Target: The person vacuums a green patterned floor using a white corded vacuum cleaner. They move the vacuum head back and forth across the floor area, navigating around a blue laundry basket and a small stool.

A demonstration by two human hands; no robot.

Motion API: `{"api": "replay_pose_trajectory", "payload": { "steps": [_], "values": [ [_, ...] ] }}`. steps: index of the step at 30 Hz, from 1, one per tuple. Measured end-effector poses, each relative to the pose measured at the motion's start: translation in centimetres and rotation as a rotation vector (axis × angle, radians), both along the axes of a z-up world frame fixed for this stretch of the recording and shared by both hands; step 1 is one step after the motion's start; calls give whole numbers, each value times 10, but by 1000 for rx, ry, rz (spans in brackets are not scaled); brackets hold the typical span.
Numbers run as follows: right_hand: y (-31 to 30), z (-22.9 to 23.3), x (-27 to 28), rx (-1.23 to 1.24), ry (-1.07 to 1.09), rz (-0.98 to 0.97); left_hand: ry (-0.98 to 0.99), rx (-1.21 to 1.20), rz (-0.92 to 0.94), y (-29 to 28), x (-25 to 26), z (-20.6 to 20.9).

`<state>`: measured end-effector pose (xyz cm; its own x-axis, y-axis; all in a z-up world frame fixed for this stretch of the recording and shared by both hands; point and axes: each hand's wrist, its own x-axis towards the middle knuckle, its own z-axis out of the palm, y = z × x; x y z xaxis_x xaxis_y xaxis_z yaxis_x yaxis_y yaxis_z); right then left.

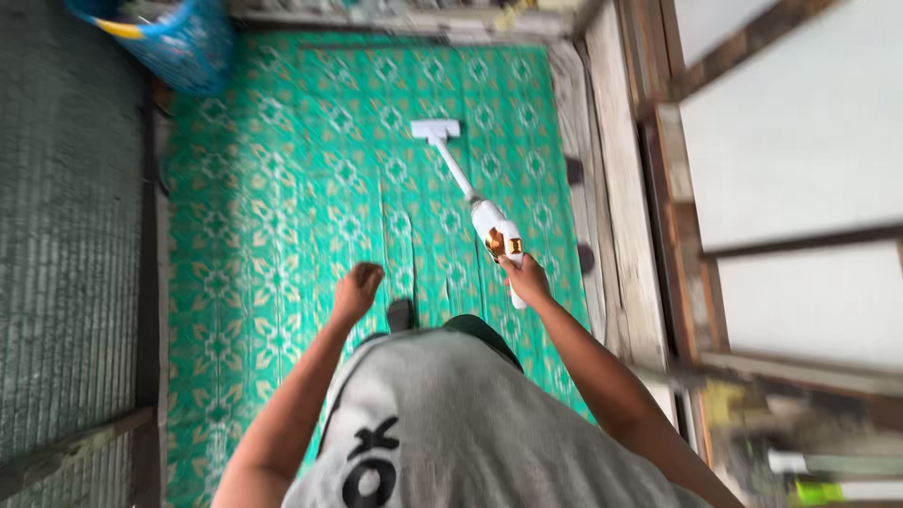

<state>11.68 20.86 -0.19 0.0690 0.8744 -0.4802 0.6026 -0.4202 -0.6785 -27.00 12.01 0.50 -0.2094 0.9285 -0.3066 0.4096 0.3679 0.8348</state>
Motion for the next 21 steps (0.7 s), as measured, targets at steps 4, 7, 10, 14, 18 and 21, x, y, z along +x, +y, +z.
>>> {"api": "replay_pose_trajectory", "payload": {
  "steps": [4,7,10,14,18,21],
  "values": [
    [83,6,-21,115,-50,107,-182,-14,144,9,-6,-7],
    [138,16,-31,233,-144,128,-301,30,198,23,-11,-27],
    [191,24,-40,358,-145,118,-392,22,244,48,-17,-49],
    [266,39,-53,124,139,-43,-485,-17,324,100,-35,-67],
    [340,47,-66,9,300,-65,-379,-20,336,166,-39,-54],
    [386,47,-71,-73,279,-52,-341,-13,259,211,-38,-30]
  ]
}}
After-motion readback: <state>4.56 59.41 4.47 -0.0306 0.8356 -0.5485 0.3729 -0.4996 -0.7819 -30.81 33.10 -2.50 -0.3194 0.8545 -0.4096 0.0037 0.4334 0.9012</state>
